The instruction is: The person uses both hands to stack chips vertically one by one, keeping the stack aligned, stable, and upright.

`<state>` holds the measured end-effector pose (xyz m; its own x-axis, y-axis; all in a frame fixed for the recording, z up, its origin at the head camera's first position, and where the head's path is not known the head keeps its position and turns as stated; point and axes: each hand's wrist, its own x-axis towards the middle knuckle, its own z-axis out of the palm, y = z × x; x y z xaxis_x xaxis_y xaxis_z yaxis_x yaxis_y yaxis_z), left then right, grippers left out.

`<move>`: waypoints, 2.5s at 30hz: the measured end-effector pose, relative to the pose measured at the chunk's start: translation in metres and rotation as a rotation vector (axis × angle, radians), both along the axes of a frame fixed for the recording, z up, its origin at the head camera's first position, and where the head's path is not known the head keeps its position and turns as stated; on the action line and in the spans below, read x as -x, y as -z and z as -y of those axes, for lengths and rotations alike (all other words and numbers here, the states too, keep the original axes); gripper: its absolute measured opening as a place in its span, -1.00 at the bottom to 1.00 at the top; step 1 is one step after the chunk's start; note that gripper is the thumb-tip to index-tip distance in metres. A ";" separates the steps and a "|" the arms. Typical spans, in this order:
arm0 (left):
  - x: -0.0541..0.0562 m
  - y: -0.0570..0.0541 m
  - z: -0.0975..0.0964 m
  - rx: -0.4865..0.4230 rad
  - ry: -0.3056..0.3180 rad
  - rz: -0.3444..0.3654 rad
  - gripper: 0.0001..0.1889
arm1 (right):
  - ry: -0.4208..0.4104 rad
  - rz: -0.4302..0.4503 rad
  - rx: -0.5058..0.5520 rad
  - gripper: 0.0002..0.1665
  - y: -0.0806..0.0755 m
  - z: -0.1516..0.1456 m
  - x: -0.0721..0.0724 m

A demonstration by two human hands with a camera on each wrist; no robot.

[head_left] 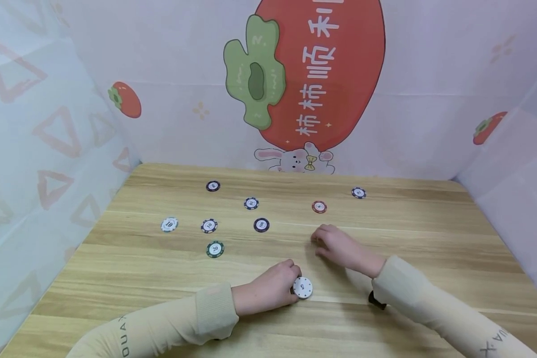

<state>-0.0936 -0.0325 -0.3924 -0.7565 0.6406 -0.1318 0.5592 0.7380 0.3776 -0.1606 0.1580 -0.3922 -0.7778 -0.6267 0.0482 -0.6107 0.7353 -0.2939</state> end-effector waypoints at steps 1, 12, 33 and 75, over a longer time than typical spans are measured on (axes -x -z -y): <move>0.000 0.000 0.000 0.000 0.000 -0.001 -0.66 | 0.002 -0.003 -0.003 -0.70 0.000 0.000 0.003; 0.000 0.001 0.001 -0.009 0.004 -0.008 -0.66 | 0.038 -0.005 -0.026 -0.64 -0.007 -0.002 0.031; 0.001 0.003 0.001 -0.015 -0.007 0.018 -0.65 | 0.113 -0.009 -0.094 -0.68 -0.008 0.004 0.068; 0.000 0.004 0.002 -0.009 0.000 -0.006 -0.66 | 0.141 -0.038 -0.075 -0.75 0.001 -0.001 0.077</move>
<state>-0.0941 -0.0341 -0.3969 -0.7575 0.6414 -0.1213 0.5614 0.7349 0.3805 -0.2378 0.1592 -0.3936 -0.8567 -0.5145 0.0369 -0.5097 0.8335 -0.2134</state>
